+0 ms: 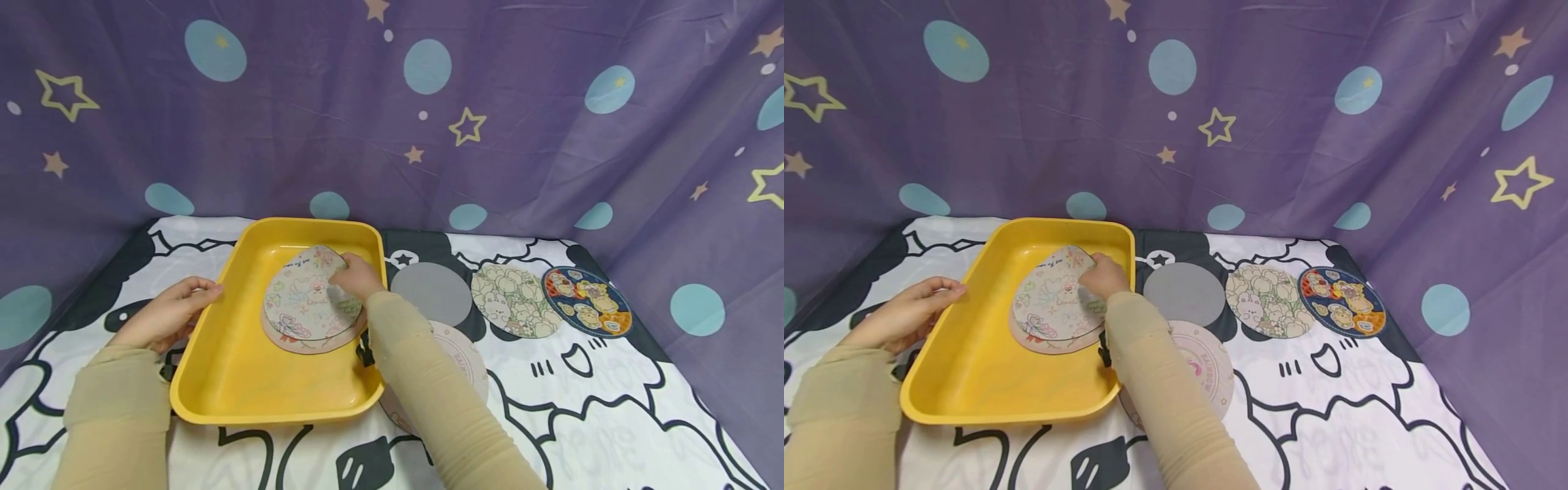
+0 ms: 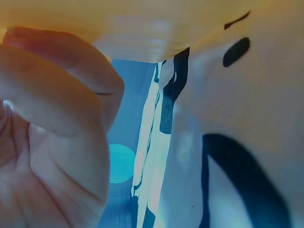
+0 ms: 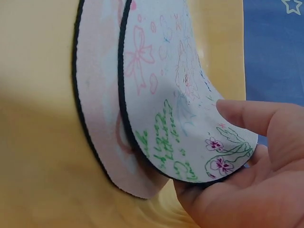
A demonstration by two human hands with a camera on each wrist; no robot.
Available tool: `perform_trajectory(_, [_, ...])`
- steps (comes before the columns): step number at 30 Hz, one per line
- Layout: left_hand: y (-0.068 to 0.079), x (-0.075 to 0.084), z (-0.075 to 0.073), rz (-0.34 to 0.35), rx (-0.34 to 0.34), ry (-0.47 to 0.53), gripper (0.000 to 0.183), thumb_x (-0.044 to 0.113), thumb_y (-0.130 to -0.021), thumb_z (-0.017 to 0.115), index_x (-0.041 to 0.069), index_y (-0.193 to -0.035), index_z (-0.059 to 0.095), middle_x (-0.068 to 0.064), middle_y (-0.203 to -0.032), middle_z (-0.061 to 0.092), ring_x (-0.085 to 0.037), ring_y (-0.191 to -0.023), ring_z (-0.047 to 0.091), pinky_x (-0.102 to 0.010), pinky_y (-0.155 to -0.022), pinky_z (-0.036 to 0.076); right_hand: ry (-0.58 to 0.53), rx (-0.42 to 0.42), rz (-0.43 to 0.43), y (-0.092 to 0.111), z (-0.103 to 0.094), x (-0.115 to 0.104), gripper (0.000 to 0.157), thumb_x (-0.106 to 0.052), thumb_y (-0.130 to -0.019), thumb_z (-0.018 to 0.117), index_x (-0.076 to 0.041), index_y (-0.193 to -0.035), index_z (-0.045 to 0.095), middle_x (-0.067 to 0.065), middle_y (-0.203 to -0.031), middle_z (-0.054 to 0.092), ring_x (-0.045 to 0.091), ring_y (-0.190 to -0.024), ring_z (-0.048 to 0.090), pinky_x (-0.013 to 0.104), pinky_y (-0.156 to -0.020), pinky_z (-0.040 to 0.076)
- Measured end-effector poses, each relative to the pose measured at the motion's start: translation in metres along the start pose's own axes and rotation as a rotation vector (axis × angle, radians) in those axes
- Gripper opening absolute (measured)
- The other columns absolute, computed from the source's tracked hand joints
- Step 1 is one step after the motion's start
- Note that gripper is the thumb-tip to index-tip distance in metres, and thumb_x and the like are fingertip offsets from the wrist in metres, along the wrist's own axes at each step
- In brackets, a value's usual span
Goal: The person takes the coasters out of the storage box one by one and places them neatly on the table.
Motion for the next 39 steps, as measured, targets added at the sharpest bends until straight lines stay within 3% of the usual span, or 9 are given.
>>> perform_trajectory(4, [0.0007, 0.0006, 0.0003, 0.010, 0.000, 0.000, 0.060, 0.052, -0.101, 0.046, 0.001, -0.130, 0.033, 0.000, -0.096, 0.064, -0.014, -0.078, 0.063, -0.032, -0.068, 0.055, -0.001, -0.026, 0.004, -0.0003, 0.0008, 0.0004, 0.054, -0.012, -0.093, 0.063, -0.012, -0.144, 0.047, 0.008, -0.139, 0.057, 0.025, -0.120, 0.051, 0.042, -0.112, 0.039])
perform_trajectory(14, [0.0021, 0.0014, 0.0004, 0.021, -0.001, 0.005, 0.059, 0.051, -0.102, 0.045, 0.000, -0.130, 0.033, 0.002, -0.094, 0.064, -0.014, -0.078, 0.063, -0.031, -0.067, 0.055, -0.145, -0.013, 0.043, -0.0028, 0.0030, 0.0014, 0.046, -0.006, -0.091, 0.066, -0.014, -0.135, 0.057, 0.006, -0.134, 0.058, 0.024, -0.117, 0.052, 0.044, -0.110, 0.039])
perform_trajectory(20, [0.0009, 0.0008, 0.0000, 0.034, -0.005, 0.017, 0.056, 0.048, -0.103, 0.044, 0.000, -0.129, 0.033, 0.003, -0.094, 0.065, -0.012, -0.077, 0.065, -0.032, -0.068, 0.057, -0.173, -0.017, 0.039, -0.0032, 0.0037, 0.0003, 0.051, -0.002, -0.090, 0.064, -0.016, -0.139, 0.056, 0.006, -0.140, 0.056, 0.024, -0.121, 0.052, 0.043, -0.112, 0.038])
perform_trajectory(34, [0.0001, 0.0011, 0.0000, 0.044, -0.003, 0.020, 0.053, 0.045, -0.104, 0.043, -0.001, -0.128, 0.033, 0.003, -0.094, 0.065, -0.011, -0.077, 0.065, -0.032, -0.068, 0.057, -0.207, -0.126, 0.015, -0.0013, 0.0041, -0.0002, 0.065, 0.002, -0.087, 0.065, -0.020, -0.146, 0.049, 0.007, -0.146, 0.052, 0.025, -0.127, 0.049, 0.042, -0.115, 0.036])
perform_trajectory(39, [0.0005, 0.0011, -0.0002, 0.043, -0.004, 0.023, 0.053, 0.047, -0.104, 0.044, 0.000, -0.128, 0.034, 0.003, -0.093, 0.065, -0.012, -0.077, 0.065, -0.032, -0.068, 0.057, -0.233, -0.129, 0.030, -0.0012, 0.0040, 0.0013, 0.063, 0.002, -0.088, 0.064, -0.020, -0.146, 0.049, 0.008, -0.143, 0.054, 0.023, -0.118, 0.053, 0.042, -0.111, 0.040])
Point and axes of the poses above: each hand's wrist, its own y-axis away from the middle knuckle, its own z-axis out of the palm, x = y × z, the point moved 2 cm from there along -y, towards the middle knuckle
